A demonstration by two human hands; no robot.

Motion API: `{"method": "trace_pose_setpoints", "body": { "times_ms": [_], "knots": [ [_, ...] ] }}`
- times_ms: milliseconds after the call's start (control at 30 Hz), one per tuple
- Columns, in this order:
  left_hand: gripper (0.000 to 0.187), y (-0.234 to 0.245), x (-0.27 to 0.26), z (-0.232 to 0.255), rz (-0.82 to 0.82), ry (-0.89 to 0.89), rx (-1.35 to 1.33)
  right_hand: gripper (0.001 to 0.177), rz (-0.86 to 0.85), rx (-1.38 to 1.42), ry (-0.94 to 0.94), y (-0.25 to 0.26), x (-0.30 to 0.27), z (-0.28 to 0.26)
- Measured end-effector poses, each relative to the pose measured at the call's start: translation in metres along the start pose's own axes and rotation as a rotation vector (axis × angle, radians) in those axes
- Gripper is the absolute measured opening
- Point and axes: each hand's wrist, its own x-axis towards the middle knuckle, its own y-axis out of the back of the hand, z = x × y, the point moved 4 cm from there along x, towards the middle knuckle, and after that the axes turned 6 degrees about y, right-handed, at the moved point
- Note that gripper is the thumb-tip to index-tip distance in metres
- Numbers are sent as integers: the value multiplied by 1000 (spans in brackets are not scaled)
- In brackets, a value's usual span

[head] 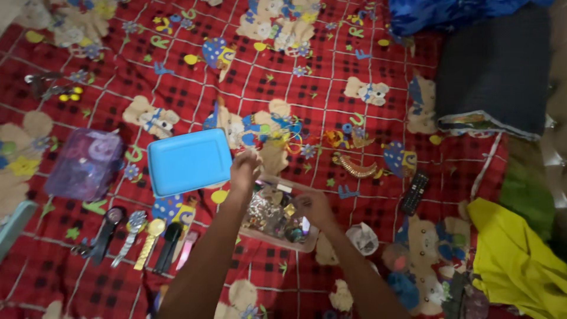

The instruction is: The person opens a small plastic container on a bed and removes several items including a beaded necklace, hair ties, and small jewelry pieces. They place each item on the bed, then retrieve a small pink object from a nearby shelf and return to the container to continue sorting and arranging the contents.

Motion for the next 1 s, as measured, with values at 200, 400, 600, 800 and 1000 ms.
{"method": "trace_pose_setpoints", "body": {
  "times_ms": [200,400,600,800,1000],
  "knots": [
    [22,56,-123,20,-73,89,-53,44,28,-536,115,-78,12,-36],
    [40,101,-162,44,-100,238,179,25,-29,-644,-90,-97,26,-28],
    [45,108,-139,13,-151,268,204,29,265,49,-295,-73,4,26],
    [32,80,-115,-71,-249,98,415,29,-217,219,-252,-93,-27,24],
    [31,85,-138,-56,83,-199,487,31,67,-294,172,-92,19,-42]
  ]
}}
